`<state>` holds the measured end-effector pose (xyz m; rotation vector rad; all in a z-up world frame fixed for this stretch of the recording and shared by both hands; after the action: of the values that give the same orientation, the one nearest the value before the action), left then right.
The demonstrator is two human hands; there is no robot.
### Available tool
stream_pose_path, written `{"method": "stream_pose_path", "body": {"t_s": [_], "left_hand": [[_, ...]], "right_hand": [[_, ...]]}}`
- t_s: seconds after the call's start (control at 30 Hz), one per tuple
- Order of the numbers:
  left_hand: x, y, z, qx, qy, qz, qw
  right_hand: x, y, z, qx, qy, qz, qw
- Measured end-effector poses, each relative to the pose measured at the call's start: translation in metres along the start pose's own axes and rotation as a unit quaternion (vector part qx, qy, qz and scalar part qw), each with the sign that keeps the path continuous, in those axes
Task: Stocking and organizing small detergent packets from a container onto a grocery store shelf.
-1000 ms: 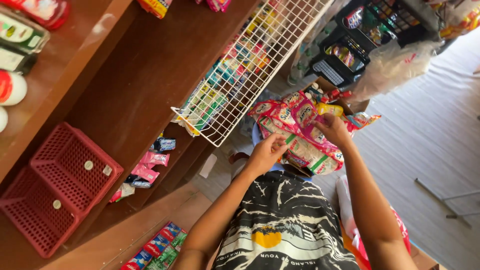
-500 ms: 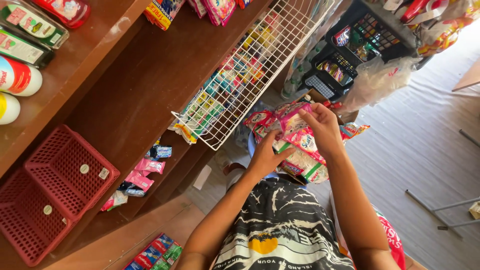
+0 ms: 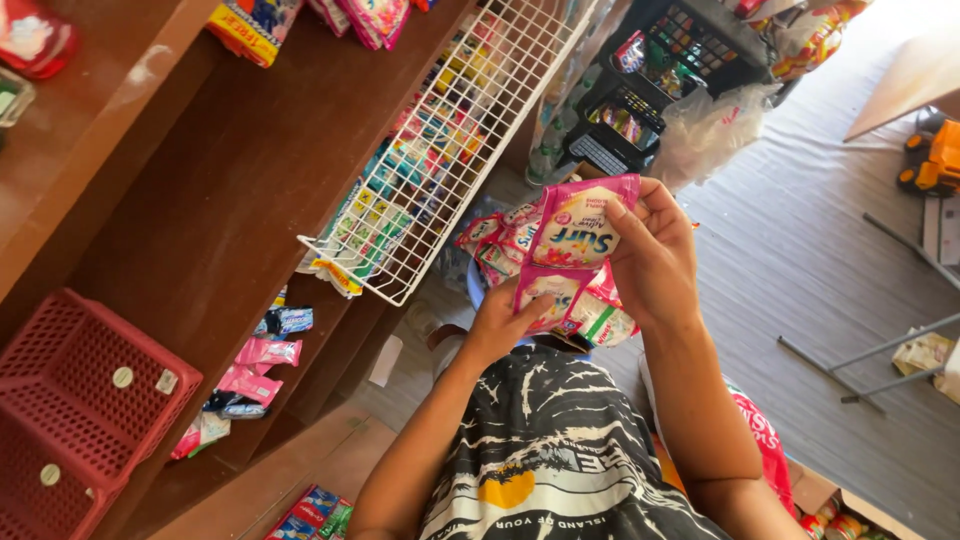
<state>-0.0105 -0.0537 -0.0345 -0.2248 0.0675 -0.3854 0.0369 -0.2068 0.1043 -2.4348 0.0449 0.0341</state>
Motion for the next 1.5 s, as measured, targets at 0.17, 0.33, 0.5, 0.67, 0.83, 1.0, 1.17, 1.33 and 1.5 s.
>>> {"method": "stream_pose_path", "body": {"t_s": [0.17, 0.33, 0.5, 0.67, 0.83, 1.0, 1.17, 1.33, 1.5], "left_hand": [[-0.02, 0.004, 0.014, 0.015, 0.005, -0.044, 0.999], [-0.034, -0.017, 0.066, -0.064, 0.089, -0.115, 0.987], [-0.046, -0.042, 0.081, -0.118, 0.15, -0.142, 0.971], [-0.078, -0.074, 0.033, -0.337, 0.357, -0.061, 0.869], [-0.082, -0.085, 0.025, -0.393, 0.386, -0.047, 0.833], [-0.074, -0.075, 0.033, -0.326, 0.373, -0.014, 0.869], [-0.07, -0.068, 0.017, -0.275, 0.336, -0.002, 0.901], [-0.065, -0.053, 0.01, -0.185, 0.283, 0.005, 0.941], [-0.053, -0.039, 0.035, 0.029, 0.187, -0.079, 0.979]], "right_hand": [[0.005, 0.034, 0.005, 0.017, 0.012, 0.04, 0.999], [0.003, 0.066, 0.029, 0.044, -0.023, 0.089, 0.995], [-0.009, 0.108, 0.069, 0.068, -0.098, 0.135, 0.984], [-0.035, 0.175, 0.153, 0.058, -0.22, 0.195, 0.954], [-0.061, 0.183, 0.198, 0.05, -0.309, 0.229, 0.922], [-0.07, 0.165, 0.195, 0.065, -0.331, 0.261, 0.905], [-0.092, 0.128, 0.184, 0.13, -0.396, 0.194, 0.888], [-0.124, 0.104, 0.162, 0.08, -0.437, 0.111, 0.889], [-0.109, 0.086, 0.138, -0.081, -0.388, 0.048, 0.917]]}}
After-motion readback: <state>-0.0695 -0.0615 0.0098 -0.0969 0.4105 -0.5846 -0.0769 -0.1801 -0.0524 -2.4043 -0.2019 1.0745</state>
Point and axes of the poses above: each hand's wrist, its own x-axis towards the middle knuckle, its own y-axis out of the back of the hand, z = x × y, the point moved 9 cm from there along x, towards the middle knuckle
